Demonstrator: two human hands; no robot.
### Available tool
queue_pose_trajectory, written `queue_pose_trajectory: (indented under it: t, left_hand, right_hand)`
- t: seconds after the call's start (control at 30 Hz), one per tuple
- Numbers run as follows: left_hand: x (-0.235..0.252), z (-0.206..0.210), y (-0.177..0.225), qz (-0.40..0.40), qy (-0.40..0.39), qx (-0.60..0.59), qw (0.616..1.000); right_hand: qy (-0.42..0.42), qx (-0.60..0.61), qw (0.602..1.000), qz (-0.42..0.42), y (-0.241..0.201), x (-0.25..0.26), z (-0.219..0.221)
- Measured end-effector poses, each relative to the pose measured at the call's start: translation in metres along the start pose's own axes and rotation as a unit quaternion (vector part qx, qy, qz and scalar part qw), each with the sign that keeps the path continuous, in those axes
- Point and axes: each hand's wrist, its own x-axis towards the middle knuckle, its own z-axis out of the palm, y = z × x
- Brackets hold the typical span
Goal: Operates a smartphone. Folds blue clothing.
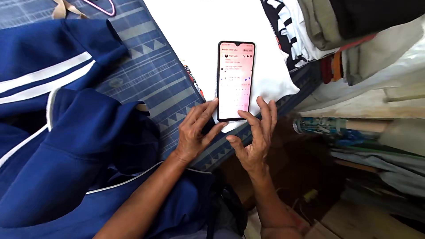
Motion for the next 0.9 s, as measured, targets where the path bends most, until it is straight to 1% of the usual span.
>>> queue_pose_trajectory:
  t: [0.3, 0.53, 0.7, 0.9]
  left_hand:
    - [0.0, 0.0, 0.001, -0.003, -0.003, 0.005, 1.0]
    - [0.0, 0.0, 0.001, 0.0, -0.001, 0.003, 1.0]
    - [0.001, 0.0, 0.001, 0.003, -0.002, 0.003, 1.0]
    - [0.001, 0.0, 0.001, 0.001, -0.002, 0.001, 1.0]
  right_hand:
    - [-0.027, -0.029, 0.999, -0.011, -0.002, 0.003, -0.002]
    - [-0.038, -0.016, 0.999, -0.033, -0.011, 0.011, 0.005]
    - [-0.067, -0.028, 0.997, -0.033, -0.013, 0.015, 0.009]
    - [-0.022, -0.021, 0.999, -0.029, -0.009, 0.018, 0.001]
